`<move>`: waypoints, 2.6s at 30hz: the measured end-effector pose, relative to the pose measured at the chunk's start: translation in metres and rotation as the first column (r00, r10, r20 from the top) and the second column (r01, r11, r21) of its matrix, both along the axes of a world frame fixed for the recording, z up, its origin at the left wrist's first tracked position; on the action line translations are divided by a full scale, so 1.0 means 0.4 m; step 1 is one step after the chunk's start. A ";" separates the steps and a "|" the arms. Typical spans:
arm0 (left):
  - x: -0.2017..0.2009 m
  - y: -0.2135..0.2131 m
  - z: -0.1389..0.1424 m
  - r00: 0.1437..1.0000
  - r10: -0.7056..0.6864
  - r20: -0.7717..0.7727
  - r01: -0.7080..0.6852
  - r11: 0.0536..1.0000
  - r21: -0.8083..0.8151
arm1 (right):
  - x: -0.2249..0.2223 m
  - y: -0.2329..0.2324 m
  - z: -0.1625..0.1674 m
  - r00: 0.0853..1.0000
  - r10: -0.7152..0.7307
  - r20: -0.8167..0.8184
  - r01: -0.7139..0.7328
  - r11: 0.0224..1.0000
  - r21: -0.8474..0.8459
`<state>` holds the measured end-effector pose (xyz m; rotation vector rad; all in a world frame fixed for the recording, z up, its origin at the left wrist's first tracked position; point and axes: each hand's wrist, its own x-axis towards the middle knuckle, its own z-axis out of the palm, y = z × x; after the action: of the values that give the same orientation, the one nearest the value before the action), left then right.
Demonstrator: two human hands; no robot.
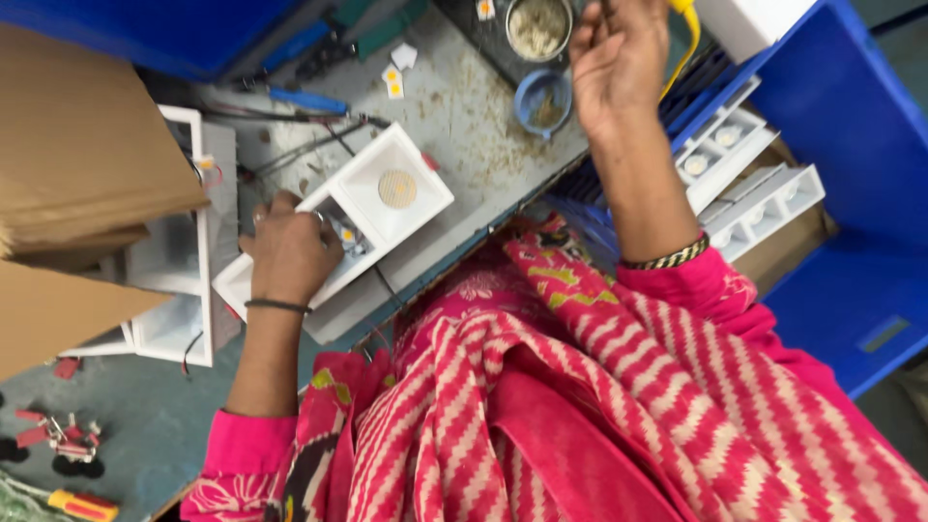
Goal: The person solders small LED components into white light fixture housings at a workbench, using a soldering iron and applying paste from a small blue cup. They place finished housings aside, handle a box of parts, and continue soldering additional fixtures.
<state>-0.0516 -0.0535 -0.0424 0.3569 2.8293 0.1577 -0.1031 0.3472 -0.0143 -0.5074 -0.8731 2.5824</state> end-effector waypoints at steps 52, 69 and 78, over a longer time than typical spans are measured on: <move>-0.010 0.024 0.040 0.998 0.053 0.037 -0.054 0.998 0.015 | 0.159 -0.377 0.140 0.704 0.703 0.106 -0.166 0.018 0.986; -0.008 0.025 0.043 0.997 0.055 0.056 -0.055 0.998 0.002 | 0.159 -0.344 0.166 0.716 0.688 0.119 -0.177 0.014 0.984; -0.009 0.026 0.051 0.996 0.061 0.061 -0.062 0.998 0.019 | 0.157 -0.356 0.164 0.702 0.701 0.127 -0.188 0.011 0.982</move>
<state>-0.0551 -0.0430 -0.0222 0.2648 2.7818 0.2070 -0.0405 0.2047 0.0514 0.8830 -2.5168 1.6543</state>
